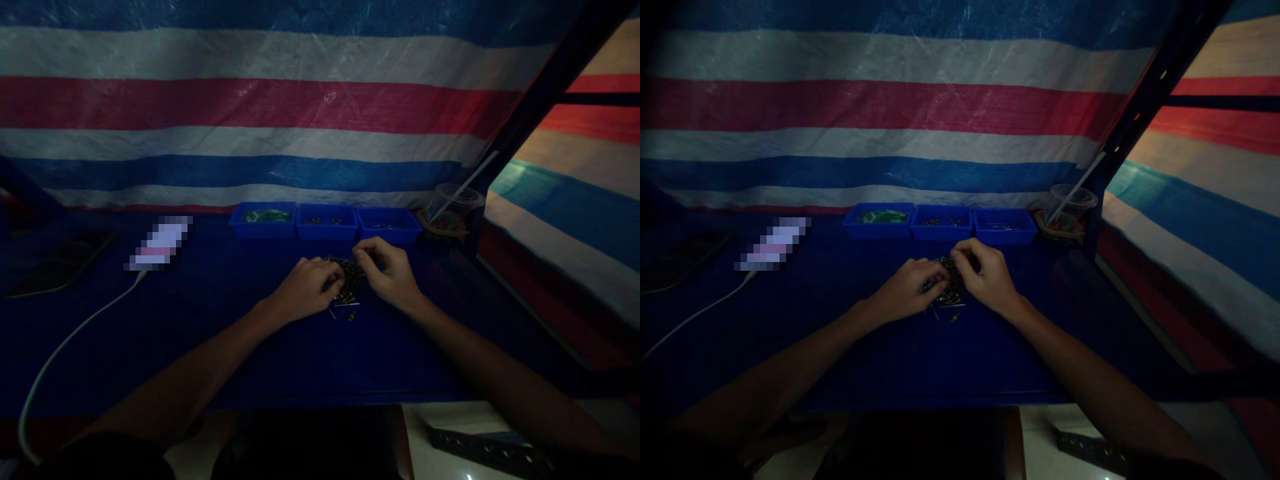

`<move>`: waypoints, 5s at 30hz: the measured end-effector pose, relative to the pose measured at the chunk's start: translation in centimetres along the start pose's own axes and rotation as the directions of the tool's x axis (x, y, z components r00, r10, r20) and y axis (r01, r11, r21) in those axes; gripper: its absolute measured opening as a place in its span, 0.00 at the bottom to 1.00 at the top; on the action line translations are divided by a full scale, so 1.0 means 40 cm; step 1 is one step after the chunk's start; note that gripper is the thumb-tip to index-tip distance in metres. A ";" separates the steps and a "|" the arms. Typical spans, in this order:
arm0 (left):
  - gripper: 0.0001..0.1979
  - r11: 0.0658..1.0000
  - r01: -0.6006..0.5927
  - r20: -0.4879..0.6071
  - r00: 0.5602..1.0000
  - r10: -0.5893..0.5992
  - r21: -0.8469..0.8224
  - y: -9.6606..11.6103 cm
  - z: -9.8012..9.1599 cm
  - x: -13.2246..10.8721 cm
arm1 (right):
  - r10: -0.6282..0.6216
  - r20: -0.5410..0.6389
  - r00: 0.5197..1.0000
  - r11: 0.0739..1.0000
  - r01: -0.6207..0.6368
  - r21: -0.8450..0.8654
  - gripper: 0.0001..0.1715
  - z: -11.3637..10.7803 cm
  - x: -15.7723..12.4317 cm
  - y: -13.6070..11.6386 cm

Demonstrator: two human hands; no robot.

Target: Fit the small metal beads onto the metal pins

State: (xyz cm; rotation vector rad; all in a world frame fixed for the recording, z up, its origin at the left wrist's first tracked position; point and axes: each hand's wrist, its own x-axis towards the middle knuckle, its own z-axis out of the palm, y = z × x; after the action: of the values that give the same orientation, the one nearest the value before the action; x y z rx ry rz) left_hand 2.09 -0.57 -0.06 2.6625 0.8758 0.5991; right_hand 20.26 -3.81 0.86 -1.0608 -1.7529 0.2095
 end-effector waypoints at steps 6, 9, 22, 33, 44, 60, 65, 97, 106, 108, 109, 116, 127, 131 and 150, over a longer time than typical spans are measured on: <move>0.06 0.999 -0.019 0.071 0.997 0.017 0.039 0.008 -0.029 -0.003 | -0.350 -0.316 0.882 0.922 0.265 -0.282 0.07 -0.040 0.114 -0.037; 0.07 0.997 -0.051 0.085 0.995 0.046 0.056 0.020 -0.027 -0.008 | -0.281 -0.186 0.941 0.920 0.210 -0.330 0.10 -0.033 0.153 0.002; 0.04 0.988 -0.086 0.111 0.991 0.072 0.127 0.019 -0.015 -0.012 | -0.119 -0.080 0.990 0.954 0.091 -0.287 0.07 -0.005 0.030 0.054; 0.10 0.843 0.249 -0.061 0.948 -0.314 -0.477 -0.023 -0.003 0.018 | -0.138 0.228 0.964 0.944 0.198 -0.263 0.10 0.022 0.003 0.002; 0.16 0.647 0.288 -0.025 0.903 -0.428 -0.706 -0.027 0.003 0.023 | -0.170 0.293 0.941 0.907 0.266 -0.327 0.07 0.021 0.005 0.009; 0.10 0.984 0.098 -0.020 0.995 -0.102 -0.149 0.018 -0.034 0.003 | -0.271 -0.115 0.956 0.883 0.199 -0.426 0.15 -0.051 0.036 -0.016; 0.08 0.979 -0.042 0.129 0.991 0.016 0.199 0.044 -0.043 -0.014 | -0.237 -0.261 0.936 0.870 0.085 -0.486 0.15 -0.073 0.115 -0.024; 0.07 0.950 -0.091 0.205 0.978 0.029 0.299 0.027 -0.025 -0.019 | 0.072 0.497 0.865 0.949 0.094 -0.301 0.12 -0.006 0.022 0.018; 0.11 0.932 0.280 0.042 0.960 -0.278 -0.231 0.003 -0.067 0.003 | -0.107 0.428 0.897 0.960 0.206 -0.192 0.08 -0.006 0.023 -0.003; 0.13 0.897 0.296 0.038 0.953 -0.301 -0.328 0.005 -0.071 0.005 | -0.152 0.409 0.900 0.941 0.258 -0.220 0.06 -0.001 0.021 -0.009; 0.13 0.886 0.298 0.036 0.952 -0.305 -0.355 0.006 -0.071 0.006 | -0.162 0.405 0.900 0.931 0.275 -0.240 0.06 0.001 0.020 -0.011; 0.21 0.869 0.297 0.064 0.953 -0.297 -0.396 0.004 -0.060 0.007 | -0.167 0.363 0.917 0.903 0.290 -0.318 0.09 0.007 0.023 -0.014; 0.11 0.979 -0.085 0.216 0.975 0.044 0.187 0.054 -0.049 -0.025 | -0.252 -0.272 0.929 0.912 0.134 -0.388 0.09 -0.051 0.089 -0.017; 0.07 0.971 -0.102 0.265 0.963 0.042 0.218 0.051 -0.038 -0.027 | -0.180 -0.186 0.966 0.820 0.043 -0.570 0.13 -0.054 0.169 -0.025; 0.13 0.819 0.319 0.081 0.944 -0.320 -0.478 -0.037 -0.065 0.009 | -0.176 0.383 0.907 0.875 0.322 -0.361 0.08 0.031 0.034 -0.010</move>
State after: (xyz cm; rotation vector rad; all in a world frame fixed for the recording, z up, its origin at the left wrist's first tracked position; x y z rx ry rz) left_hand 0.42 1.15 1.76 2.0080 0.9920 0.6377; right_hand 18.88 -2.65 1.45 -1.1250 -2.3029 -0.1711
